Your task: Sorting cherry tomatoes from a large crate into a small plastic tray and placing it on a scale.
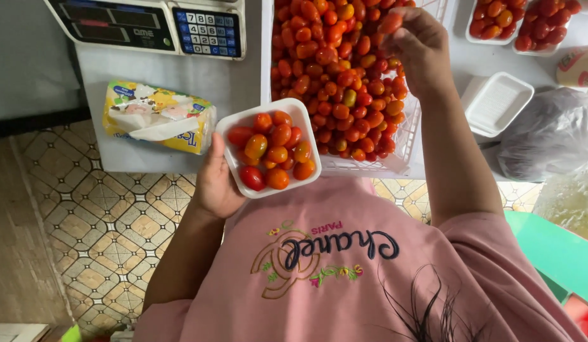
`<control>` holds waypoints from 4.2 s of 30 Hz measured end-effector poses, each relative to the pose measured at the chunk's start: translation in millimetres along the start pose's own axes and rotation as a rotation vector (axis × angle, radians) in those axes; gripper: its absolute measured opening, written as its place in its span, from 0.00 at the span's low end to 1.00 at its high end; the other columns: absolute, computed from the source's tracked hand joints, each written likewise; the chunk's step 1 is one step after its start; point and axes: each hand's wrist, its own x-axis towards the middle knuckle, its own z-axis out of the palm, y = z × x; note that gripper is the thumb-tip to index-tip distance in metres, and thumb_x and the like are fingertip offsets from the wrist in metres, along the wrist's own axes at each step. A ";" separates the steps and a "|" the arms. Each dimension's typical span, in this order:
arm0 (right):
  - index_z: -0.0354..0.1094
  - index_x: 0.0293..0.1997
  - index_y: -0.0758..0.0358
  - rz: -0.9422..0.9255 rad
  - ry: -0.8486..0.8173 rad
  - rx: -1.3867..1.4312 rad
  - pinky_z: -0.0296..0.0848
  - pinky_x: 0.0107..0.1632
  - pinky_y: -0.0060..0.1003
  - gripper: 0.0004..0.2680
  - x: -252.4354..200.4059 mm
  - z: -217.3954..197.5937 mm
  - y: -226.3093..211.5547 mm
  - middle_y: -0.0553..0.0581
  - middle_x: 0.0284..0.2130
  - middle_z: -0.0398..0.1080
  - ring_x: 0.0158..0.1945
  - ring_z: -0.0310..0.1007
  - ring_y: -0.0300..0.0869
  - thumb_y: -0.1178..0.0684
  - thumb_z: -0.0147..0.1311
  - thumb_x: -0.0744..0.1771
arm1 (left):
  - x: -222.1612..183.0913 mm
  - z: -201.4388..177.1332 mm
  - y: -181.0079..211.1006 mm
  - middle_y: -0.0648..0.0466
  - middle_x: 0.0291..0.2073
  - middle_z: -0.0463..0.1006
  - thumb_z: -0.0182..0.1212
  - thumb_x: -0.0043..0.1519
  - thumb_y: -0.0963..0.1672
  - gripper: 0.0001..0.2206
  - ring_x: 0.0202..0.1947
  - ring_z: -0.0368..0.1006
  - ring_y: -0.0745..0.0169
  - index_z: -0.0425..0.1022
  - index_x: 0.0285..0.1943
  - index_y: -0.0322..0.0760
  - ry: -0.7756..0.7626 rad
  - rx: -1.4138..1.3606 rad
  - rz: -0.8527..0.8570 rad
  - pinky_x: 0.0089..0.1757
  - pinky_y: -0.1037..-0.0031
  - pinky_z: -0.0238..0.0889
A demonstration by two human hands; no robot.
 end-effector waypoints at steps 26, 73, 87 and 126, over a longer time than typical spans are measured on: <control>0.66 0.50 0.59 -0.371 -0.018 0.323 0.74 0.49 0.26 0.11 -140.0 -13.4 -154.5 0.55 0.43 0.72 0.45 0.71 0.36 0.66 0.62 0.67 | 30.3 64.0 -125.8 0.40 0.76 0.53 0.54 0.65 0.58 0.38 0.76 0.48 0.38 0.49 0.80 0.37 -0.096 0.068 -0.106 0.70 0.42 0.43; 0.74 0.50 0.60 -0.916 -0.504 -1.216 0.61 0.44 0.42 0.08 -166.6 71.3 -194.4 0.56 0.39 0.68 0.41 0.65 0.50 0.62 0.57 0.67 | 53.7 52.4 -129.2 0.42 0.54 0.79 0.48 0.68 0.60 0.32 0.55 0.75 0.50 0.71 0.65 0.30 -0.256 -0.003 -0.024 0.56 0.59 0.70; 0.58 0.68 0.70 -0.174 -0.366 -0.282 0.77 0.50 0.36 0.13 -82.2 65.8 -145.7 0.62 0.55 0.64 0.53 0.71 0.48 0.63 0.46 0.73 | 26.8 66.0 -77.2 0.38 0.73 0.61 0.50 0.57 0.58 0.41 0.74 0.57 0.37 0.55 0.78 0.34 0.017 -0.088 0.128 0.68 0.42 0.55; 0.67 0.61 0.59 0.431 0.192 -0.363 0.88 0.36 0.50 0.13 290.5 337.9 -25.4 0.63 0.48 0.74 0.51 0.79 0.60 0.59 0.42 0.70 | 221.0 -100.4 372.2 0.46 0.53 0.83 0.28 0.55 0.67 0.43 0.57 0.78 0.49 0.77 0.58 0.37 0.426 1.305 0.274 0.53 0.64 0.74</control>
